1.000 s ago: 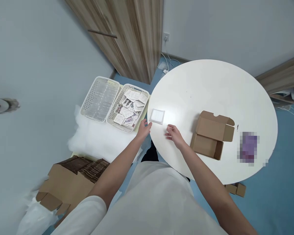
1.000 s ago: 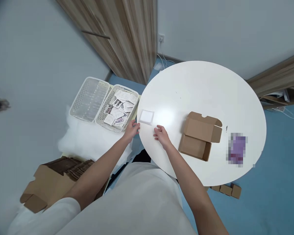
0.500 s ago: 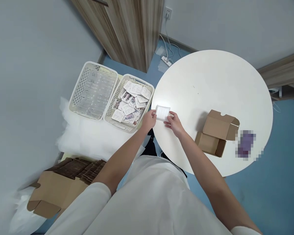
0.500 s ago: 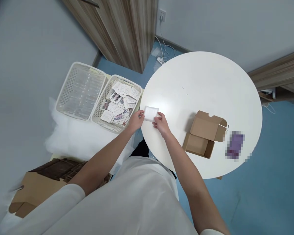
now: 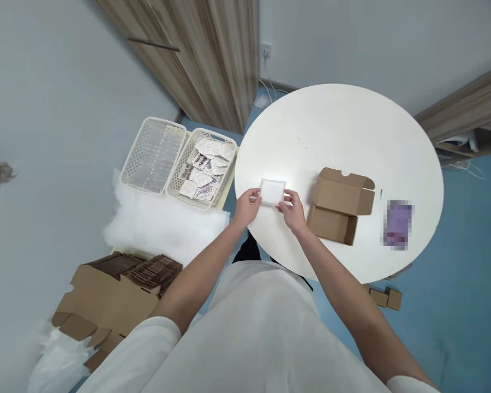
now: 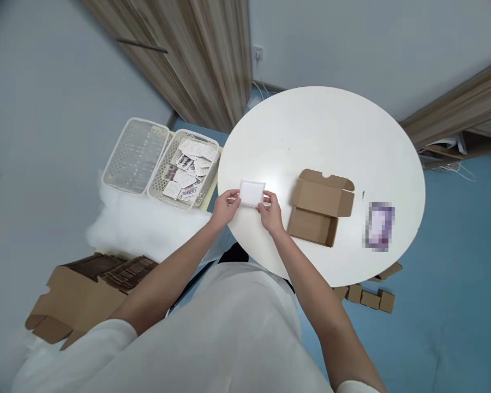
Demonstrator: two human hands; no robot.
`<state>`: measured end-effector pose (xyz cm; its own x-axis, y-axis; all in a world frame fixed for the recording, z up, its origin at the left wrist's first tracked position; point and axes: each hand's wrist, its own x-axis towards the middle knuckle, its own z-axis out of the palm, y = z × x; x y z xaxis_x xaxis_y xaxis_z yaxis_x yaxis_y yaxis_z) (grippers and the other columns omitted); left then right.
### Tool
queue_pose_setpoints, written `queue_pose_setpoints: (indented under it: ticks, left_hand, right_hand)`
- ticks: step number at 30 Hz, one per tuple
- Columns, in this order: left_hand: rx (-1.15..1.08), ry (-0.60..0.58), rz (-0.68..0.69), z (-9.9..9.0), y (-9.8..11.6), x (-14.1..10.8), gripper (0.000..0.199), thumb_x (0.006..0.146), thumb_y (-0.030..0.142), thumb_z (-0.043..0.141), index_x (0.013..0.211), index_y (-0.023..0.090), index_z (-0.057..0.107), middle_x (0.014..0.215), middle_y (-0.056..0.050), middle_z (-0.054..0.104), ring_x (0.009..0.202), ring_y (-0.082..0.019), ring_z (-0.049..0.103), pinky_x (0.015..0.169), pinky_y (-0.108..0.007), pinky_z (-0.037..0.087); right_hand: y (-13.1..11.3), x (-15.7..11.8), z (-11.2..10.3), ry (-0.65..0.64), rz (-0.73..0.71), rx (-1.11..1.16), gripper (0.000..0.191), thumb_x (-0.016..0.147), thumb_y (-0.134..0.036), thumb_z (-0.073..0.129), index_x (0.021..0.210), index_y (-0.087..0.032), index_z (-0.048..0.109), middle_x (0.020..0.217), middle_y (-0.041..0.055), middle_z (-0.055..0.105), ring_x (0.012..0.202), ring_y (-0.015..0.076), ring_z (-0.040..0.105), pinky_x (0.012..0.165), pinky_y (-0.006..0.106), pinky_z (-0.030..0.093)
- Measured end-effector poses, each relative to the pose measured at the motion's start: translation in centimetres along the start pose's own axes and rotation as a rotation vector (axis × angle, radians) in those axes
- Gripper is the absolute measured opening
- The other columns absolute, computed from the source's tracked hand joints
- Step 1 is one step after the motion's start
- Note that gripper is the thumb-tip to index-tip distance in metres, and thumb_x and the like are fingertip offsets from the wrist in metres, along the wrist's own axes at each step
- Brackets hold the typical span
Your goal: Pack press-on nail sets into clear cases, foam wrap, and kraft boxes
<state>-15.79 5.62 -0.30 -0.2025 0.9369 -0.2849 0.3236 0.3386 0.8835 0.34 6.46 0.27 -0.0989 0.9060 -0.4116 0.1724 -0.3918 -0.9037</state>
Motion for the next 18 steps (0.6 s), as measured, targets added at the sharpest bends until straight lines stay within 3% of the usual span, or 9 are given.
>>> queue_pose_setpoints:
  ticks: [10,15,18]
  left_hand:
    - [0.091,-0.125,0.119,8.8,4.6,-6.2,0.028,0.076,0.022,0.052,0.104,0.021,0.054,0.093,-0.003,0.057,0.067,-0.011,0.058,0.066,-0.025,0.046]
    - [0.188,-0.194,0.167,12.8,5.6,-7.3,0.025,0.076,0.021,0.05,0.101,0.021,0.05,0.09,-0.002,0.057,0.065,-0.011,0.058,0.064,-0.026,0.045]
    - [0.261,-0.21,0.168,14.6,5.7,-7.2,0.023,0.076,0.019,0.048,0.099,0.021,0.049,0.086,-0.002,0.057,0.065,-0.013,0.057,0.065,-0.028,0.045]
  right_hand:
    - [2.7,-6.1,-10.3,0.124,-0.094,-0.021,0.039,0.073,-0.031,0.048,0.111,-0.023,0.039,0.1,0.0059,0.053,0.067,0.0127,0.058,0.066,0.033,0.05]
    - [4.2,-7.7,-14.0,0.251,-0.101,-0.194,0.029,0.071,-0.027,0.047,0.1,-0.021,0.044,0.1,0.0056,0.053,0.062,0.0121,0.057,0.067,0.032,0.046]
    - [5.2,-7.6,-15.4,0.254,-0.096,-0.29,0.021,0.071,-0.025,0.045,0.091,-0.021,0.046,0.095,0.004,0.055,0.064,0.0131,0.057,0.067,0.032,0.044]
